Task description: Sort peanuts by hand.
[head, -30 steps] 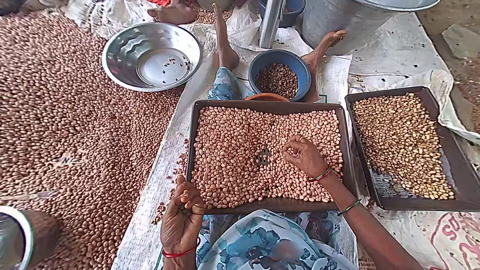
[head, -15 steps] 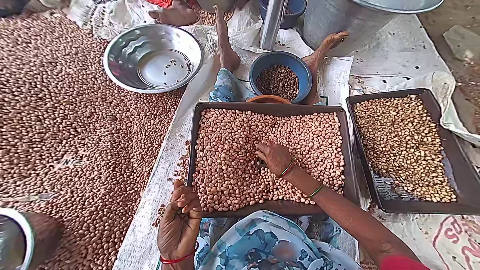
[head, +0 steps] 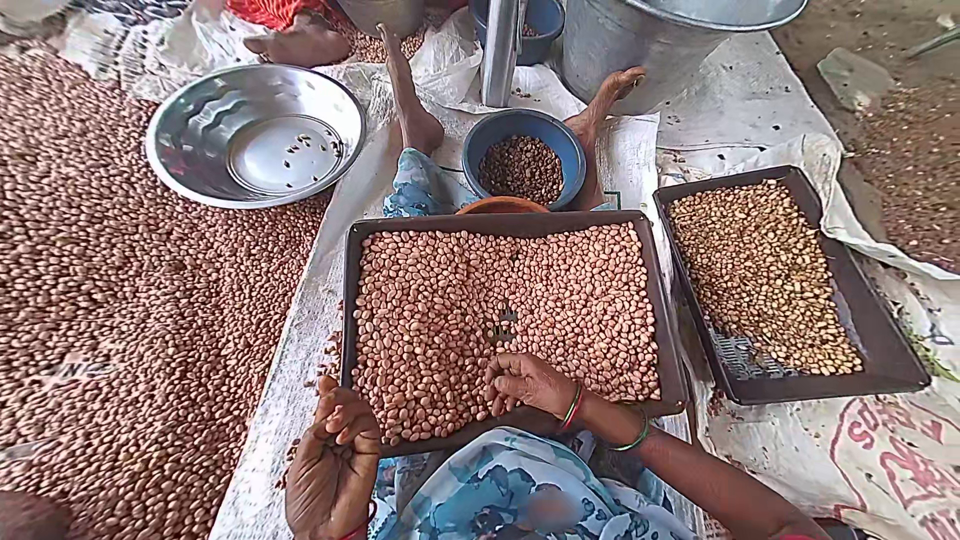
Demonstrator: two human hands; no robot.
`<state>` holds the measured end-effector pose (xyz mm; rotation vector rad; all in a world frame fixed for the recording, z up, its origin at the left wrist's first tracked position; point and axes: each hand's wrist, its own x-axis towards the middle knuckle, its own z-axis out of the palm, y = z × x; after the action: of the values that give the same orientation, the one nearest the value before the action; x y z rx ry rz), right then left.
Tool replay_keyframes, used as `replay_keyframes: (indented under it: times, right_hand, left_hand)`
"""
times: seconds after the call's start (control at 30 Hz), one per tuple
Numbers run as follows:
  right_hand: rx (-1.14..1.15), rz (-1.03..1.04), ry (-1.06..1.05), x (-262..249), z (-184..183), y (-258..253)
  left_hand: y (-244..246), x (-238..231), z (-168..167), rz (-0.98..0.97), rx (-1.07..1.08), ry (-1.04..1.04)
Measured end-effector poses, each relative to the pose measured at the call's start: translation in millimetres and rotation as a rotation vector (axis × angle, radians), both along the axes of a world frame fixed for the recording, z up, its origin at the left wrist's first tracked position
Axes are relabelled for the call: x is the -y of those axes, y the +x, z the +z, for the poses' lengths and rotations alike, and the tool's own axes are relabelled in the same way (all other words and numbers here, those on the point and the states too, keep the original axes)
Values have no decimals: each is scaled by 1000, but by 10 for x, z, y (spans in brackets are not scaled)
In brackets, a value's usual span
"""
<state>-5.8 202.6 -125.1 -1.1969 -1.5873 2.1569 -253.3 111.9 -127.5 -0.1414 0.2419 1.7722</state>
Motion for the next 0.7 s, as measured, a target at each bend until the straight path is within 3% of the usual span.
replay_keyframes:
  times: [0.5, 0.63, 0.7]
  right_hand:
    - [-171, -362, -114, 289, -41, 269]
    - [-148, -313, -40, 304, -81, 271]
    - [-74, -245, 36, 284, -60, 249]
  left_hand:
    - [120, -5, 40, -29, -35, 12]
    - [121, 19, 6, -42, -30, 23]
    - [156, 25, 35, -40, -138, -36]
